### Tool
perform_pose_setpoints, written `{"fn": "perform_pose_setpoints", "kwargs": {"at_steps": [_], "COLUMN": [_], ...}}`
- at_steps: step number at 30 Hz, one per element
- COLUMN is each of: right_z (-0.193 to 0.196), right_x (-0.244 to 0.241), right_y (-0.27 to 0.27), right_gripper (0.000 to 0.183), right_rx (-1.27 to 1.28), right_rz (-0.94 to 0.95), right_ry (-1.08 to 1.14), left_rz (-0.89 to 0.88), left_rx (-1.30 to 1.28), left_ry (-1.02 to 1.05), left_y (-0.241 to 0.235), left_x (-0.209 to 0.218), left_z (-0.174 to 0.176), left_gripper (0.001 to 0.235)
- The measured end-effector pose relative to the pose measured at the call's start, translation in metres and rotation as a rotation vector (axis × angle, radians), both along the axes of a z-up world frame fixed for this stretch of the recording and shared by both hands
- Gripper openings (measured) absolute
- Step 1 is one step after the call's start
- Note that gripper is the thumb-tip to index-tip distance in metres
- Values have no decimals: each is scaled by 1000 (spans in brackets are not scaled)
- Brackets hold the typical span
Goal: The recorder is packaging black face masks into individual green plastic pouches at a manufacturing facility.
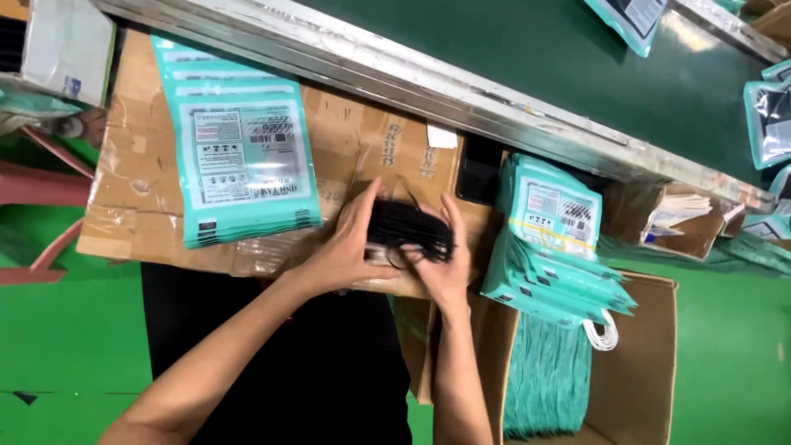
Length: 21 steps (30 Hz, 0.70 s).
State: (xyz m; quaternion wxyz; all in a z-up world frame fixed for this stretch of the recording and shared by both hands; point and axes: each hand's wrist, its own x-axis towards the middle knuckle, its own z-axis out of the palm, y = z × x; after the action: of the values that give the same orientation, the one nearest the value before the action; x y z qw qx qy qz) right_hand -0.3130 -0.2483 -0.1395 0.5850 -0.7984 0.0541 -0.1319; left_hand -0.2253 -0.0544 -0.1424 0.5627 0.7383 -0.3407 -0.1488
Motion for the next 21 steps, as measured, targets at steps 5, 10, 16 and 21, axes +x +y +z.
{"fn": "perform_pose_setpoints", "kwargs": {"at_steps": [5, 10, 16, 21], "right_z": [31, 9, -38, -62], "right_x": [8, 2, -11, -11], "right_y": [18, 5, -12, -13], "right_gripper": [128, 116, 85, 50], "right_rx": [174, 221, 77, -187], "right_rz": [69, -23, 14, -226], "right_ry": [-91, 5, -94, -19], "left_rz": [9, 57, 157, 345], "left_rx": [-104, -140, 20, -53], "left_ry": [65, 57, 202, 66], "left_y": [-6, -11, -27, 7], "left_x": [-4, 2, -1, -16], "left_z": [-8, -5, -15, 28], "left_gripper": [130, 123, 87, 75]}}
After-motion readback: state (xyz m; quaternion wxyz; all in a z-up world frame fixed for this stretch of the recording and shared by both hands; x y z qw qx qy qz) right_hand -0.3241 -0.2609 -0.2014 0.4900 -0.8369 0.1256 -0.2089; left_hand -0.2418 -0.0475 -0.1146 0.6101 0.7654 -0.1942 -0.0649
